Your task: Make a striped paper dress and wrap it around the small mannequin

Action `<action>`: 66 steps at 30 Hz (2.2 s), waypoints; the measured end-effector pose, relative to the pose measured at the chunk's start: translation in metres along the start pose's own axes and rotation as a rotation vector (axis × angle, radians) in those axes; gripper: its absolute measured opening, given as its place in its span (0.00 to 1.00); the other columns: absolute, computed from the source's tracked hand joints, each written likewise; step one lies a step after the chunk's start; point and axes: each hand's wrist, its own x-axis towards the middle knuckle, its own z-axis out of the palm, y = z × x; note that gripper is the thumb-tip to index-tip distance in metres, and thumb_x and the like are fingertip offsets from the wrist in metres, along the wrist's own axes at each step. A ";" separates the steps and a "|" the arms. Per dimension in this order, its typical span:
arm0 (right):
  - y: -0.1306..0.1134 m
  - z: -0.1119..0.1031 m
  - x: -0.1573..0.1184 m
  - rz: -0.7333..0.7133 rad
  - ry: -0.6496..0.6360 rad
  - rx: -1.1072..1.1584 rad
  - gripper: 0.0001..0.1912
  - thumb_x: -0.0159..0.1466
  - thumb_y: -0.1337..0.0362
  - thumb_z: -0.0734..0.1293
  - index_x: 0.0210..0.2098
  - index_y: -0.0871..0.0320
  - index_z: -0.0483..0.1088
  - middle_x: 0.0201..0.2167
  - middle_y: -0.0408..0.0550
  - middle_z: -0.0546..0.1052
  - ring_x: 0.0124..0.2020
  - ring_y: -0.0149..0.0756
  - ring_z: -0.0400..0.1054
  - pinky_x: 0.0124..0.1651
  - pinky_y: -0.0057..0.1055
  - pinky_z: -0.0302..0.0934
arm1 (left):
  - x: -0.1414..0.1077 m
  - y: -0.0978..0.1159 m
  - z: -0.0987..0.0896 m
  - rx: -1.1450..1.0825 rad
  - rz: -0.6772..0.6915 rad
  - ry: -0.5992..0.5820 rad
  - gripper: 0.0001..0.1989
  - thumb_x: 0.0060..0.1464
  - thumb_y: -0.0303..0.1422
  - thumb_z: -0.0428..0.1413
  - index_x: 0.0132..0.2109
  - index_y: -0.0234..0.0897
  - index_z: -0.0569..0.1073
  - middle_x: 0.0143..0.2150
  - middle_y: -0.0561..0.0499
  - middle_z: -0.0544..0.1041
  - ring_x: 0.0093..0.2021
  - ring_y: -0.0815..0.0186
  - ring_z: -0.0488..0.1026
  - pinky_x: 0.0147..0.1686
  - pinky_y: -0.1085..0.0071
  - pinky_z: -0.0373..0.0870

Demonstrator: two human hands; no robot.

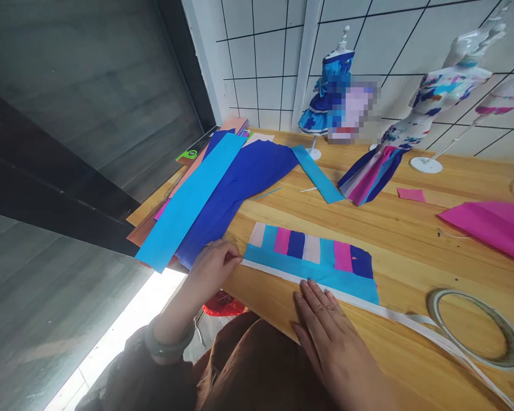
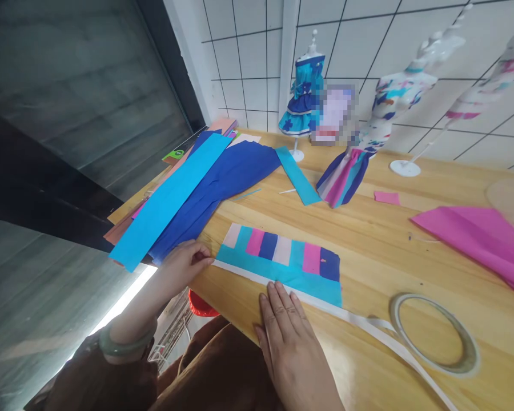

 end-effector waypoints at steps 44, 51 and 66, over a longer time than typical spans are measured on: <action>-0.009 -0.010 0.005 0.212 -0.029 0.170 0.18 0.67 0.66 0.58 0.53 0.66 0.69 0.58 0.58 0.68 0.62 0.46 0.57 0.62 0.47 0.56 | 0.001 0.010 -0.012 0.094 0.098 -0.155 0.10 0.57 0.34 0.44 0.30 0.40 0.66 0.35 0.49 0.73 0.42 0.58 0.68 0.40 0.64 0.60; -0.009 -0.009 0.005 0.208 -0.006 0.165 0.17 0.68 0.66 0.58 0.52 0.66 0.70 0.58 0.58 0.68 0.62 0.46 0.57 0.62 0.47 0.57 | 0.001 0.013 -0.015 0.072 0.141 -0.158 0.10 0.56 0.34 0.45 0.30 0.39 0.66 0.35 0.49 0.73 0.41 0.58 0.68 0.41 0.64 0.61; -0.003 -0.003 -0.004 0.098 -0.085 0.071 0.20 0.66 0.68 0.60 0.55 0.69 0.67 0.61 0.62 0.62 0.64 0.52 0.52 0.62 0.52 0.54 | -0.003 0.006 -0.024 -0.572 -0.090 -0.187 0.10 0.50 0.40 0.56 0.31 0.37 0.70 0.27 0.52 0.76 0.30 0.66 0.73 0.31 0.71 0.68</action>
